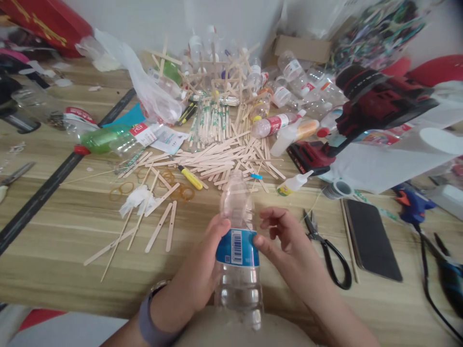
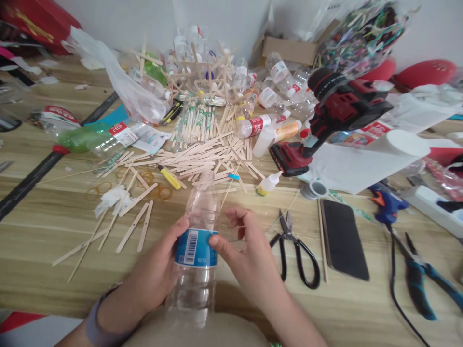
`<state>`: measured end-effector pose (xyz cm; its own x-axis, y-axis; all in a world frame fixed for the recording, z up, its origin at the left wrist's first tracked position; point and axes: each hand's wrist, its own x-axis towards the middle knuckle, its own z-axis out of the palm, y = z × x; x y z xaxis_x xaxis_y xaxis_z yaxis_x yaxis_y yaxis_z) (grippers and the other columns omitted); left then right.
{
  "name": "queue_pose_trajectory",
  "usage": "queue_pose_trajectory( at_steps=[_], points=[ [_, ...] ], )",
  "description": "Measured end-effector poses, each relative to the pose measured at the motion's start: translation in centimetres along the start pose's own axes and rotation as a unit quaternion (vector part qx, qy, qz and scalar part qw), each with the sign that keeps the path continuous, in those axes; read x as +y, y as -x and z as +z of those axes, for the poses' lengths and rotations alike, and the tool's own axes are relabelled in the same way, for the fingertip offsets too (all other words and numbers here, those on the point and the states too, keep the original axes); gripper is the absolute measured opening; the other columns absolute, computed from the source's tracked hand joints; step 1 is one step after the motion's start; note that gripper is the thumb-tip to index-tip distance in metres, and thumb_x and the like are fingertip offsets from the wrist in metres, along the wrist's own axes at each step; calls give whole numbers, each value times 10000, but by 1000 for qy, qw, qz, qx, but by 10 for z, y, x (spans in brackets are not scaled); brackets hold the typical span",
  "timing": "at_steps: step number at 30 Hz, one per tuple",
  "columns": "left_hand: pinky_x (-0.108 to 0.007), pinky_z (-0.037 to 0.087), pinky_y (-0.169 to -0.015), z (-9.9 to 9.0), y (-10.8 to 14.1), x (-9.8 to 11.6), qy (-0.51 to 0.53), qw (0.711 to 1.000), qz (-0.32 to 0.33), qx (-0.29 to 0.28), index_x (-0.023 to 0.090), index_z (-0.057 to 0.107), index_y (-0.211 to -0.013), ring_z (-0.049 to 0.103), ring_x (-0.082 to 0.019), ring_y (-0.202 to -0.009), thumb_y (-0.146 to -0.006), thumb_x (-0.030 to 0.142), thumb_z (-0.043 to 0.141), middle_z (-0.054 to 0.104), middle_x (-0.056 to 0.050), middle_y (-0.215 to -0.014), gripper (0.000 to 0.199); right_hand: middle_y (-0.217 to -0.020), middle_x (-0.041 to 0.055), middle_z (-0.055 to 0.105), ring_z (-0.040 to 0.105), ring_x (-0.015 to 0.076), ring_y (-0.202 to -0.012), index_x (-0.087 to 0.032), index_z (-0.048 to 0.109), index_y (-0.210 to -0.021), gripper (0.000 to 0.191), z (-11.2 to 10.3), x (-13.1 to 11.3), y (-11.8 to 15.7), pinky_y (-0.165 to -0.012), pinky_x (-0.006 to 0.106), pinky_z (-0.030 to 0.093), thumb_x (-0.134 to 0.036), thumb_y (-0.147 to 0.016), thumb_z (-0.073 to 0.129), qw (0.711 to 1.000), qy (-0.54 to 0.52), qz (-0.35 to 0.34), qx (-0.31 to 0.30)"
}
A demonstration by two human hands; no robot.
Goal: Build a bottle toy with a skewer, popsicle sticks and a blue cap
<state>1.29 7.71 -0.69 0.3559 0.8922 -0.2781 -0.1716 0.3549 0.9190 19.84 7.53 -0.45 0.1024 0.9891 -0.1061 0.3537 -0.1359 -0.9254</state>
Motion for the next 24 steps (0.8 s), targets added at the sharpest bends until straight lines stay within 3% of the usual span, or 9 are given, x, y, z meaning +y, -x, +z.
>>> queue_pose_trajectory(
  at_steps=[3, 7, 10, 13, 16, 19, 24],
  points=[
    [-422, 415, -1068, 11, -3, 8, 17, 1000, -19, -2, 256, 591, -1250, 470, -279, -1324, -926, 398, 512, 587, -60, -1367, 363, -1177, 100, 594, 553, 276, -1063, -256, 508, -1182, 654, 7, 0, -6, -829, 415, 437, -682, -718, 683, 1000, -21, -3, -12],
    [-423, 487, -983, 22, -6, 18, 48, 997, -66, 0, 251, 562, -1286, 550, -275, -1249, -965, 394, 404, 672, -63, -1240, 386, -1339, 133, 531, 502, 327, -1221, -269, 448, -1271, 810, 9, -4, -12, -920, 475, 423, -755, -663, 671, 998, -52, -17, -2],
    [-428, 430, -1056, 15, -4, 12, 16, 998, -49, 30, 255, 604, -1231, 496, -277, -1308, -944, 381, 465, 638, -51, -1307, 343, -1406, 128, 493, 450, 314, -1303, -285, 451, -1283, 717, 3, -1, -10, -970, 471, 420, -744, -752, 595, 997, -75, -35, 10],
    [-429, 289, -1164, 3, 0, -5, -52, 997, 2, 65, 271, 628, -1190, 429, -277, -1364, -864, 324, 622, 546, -38, -1427, 330, -1397, 115, 511, 453, 294, -1309, -295, 486, -1252, 556, -3, 6, -4, -1003, 476, 404, -657, -838, 571, 997, -55, -29, 36],
    [-455, 264, -1176, -2, 3, -15, -81, 995, 14, 57, 282, 607, -1224, 438, -283, -1355, -838, 286, 661, 484, -38, -1485, 391, -1377, 121, 525, 463, 309, -1299, -287, 489, -1258, 581, -3, 13, 0, -1008, 494, 406, -631, -812, 628, 999, -23, -29, 26],
    [-443, 323, -1149, 4, 1, -5, -85, 996, 15, 36, 281, 617, -1222, 474, -283, -1327, -839, 286, 648, 521, -38, -1455, 384, -1413, 130, 491, 445, 314, -1321, -280, 458, -1301, 611, 4, 14, 1, -1014, 507, 412, -644, -830, 596, 998, -24, -59, 1],
    [-444, 453, -1042, 21, -3, 26, 11, 1000, -27, 4, 293, 648, -1204, 504, -292, -1306, -900, 409, 530, 690, -47, -1220, 346, -1433, 142, 442, 422, 310, -1339, -275, 394, -1348, 642, 13, 5, -6, -1079, 540, 349, -662, -856, 540, 995, -14, -102, 15]
  ],
)
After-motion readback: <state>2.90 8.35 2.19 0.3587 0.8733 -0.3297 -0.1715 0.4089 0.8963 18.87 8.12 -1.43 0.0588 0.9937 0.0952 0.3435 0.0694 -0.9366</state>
